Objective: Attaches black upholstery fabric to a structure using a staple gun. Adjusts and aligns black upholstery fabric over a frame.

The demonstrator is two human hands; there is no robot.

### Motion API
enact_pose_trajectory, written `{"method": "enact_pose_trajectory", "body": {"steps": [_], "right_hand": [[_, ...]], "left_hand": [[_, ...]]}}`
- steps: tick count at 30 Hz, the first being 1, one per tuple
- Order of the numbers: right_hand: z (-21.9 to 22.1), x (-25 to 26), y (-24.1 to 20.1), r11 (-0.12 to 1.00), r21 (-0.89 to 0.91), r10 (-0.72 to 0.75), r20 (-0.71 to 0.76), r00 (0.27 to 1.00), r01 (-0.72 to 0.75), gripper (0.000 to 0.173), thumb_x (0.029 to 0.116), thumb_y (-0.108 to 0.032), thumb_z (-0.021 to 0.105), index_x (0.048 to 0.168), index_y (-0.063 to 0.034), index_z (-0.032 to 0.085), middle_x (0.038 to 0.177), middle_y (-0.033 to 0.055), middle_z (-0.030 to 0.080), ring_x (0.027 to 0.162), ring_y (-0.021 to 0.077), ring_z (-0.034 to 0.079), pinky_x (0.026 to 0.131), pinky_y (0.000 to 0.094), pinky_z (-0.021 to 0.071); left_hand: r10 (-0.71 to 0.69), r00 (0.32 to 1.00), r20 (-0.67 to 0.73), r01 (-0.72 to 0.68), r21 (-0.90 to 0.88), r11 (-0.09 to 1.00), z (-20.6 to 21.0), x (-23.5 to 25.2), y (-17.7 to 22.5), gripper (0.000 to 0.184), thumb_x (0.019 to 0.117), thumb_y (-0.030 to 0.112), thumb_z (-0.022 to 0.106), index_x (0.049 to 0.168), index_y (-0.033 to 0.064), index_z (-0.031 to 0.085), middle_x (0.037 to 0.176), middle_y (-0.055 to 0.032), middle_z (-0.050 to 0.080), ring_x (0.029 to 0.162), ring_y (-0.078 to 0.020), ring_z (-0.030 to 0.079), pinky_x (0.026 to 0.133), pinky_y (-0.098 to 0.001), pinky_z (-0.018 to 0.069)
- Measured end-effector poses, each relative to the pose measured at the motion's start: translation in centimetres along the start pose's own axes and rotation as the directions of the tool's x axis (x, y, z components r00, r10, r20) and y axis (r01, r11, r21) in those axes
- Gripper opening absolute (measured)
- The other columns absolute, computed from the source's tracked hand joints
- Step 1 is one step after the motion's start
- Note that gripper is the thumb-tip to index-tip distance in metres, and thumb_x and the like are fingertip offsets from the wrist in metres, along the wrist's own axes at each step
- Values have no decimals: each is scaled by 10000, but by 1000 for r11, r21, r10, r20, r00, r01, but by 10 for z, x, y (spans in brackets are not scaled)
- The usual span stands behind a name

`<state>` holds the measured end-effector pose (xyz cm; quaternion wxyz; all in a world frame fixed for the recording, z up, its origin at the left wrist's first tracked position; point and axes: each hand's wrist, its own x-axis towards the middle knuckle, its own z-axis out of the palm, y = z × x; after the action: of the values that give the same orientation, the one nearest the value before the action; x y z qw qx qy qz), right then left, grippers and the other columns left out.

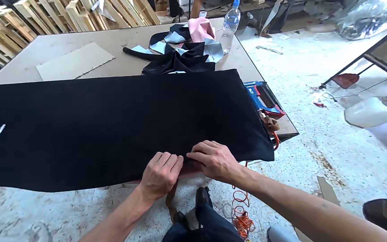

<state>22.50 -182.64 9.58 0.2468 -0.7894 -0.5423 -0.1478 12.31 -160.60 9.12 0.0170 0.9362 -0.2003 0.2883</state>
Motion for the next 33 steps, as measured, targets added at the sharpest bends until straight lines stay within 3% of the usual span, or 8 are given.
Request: {"method": "enact_pose_trajectory", "body": {"steps": [4,9,14,17,25,27,31,33], "right_hand": [[14,-12,13,962,-102,-260,-75,963,252,162,952,-82,642,1073,-101,748,983,35,739,961,191,712,846,350,589],[33,-28,21,954,-69,-296,-86,951,291,152,971,-51,616,1043,-71,748,1009,56,747,996,201,716,899,337,586],[27,-21,12,982,-71,-178,-42,983,175,179,965,-175,631,1077,-129,763,1020,16,743,1029,176,698,917,344,570],[26,-18,9,994,-46,-102,-29,994,100,207,977,-238,640,1118,-162,772,1103,1,742,1100,159,683,970,334,554],[32,-27,14,977,-27,-214,-115,970,213,180,971,-74,636,1086,-119,767,1174,31,752,1184,197,678,1034,347,543],[33,-30,15,970,-18,-242,-80,967,241,178,973,-46,620,1053,-99,769,1168,34,755,1197,193,675,1049,341,534],[32,-31,17,968,6,-251,-59,966,252,183,985,-45,600,1034,-91,771,1137,41,762,1168,190,694,1045,347,548],[33,-32,17,968,1,-250,-55,967,250,200,988,-45,583,1043,-99,768,1153,40,757,1178,190,687,1059,352,537]], "left_hand": [[60,998,-8,-60,8,998,23,-18,-5,133,926,101,679,1007,115,784,882,-5,759,823,-151,728,802,-287,588],[-7,994,112,15,-71,997,33,-17,-5,193,987,251,660,1120,177,779,1066,19,768,1021,-157,719,909,-320,571],[-16,991,134,28,-87,996,35,-12,-4,90,904,111,692,897,111,781,759,-16,708,724,-165,698,678,-289,573],[-53,995,89,62,-109,992,48,-14,-7,102,887,118,680,833,124,766,735,-9,696,715,-158,696,662,-283,566],[-58,998,0,57,-118,991,51,-18,-7,168,905,178,689,748,120,708,705,-5,677,732,-155,703,726,-277,582],[-39,999,22,42,-146,988,51,-18,-7,190,934,222,689,777,120,719,741,-12,694,762,-160,713,742,-286,587],[11,989,147,21,-216,976,49,-18,-12,198,980,297,663,1068,178,795,997,8,761,979,-161,724,901,-310,577],[43,992,122,-16,-213,977,63,-25,-16,205,996,267,636,1052,150,794,967,-13,767,940,-180,738,874,-319,593]]}}
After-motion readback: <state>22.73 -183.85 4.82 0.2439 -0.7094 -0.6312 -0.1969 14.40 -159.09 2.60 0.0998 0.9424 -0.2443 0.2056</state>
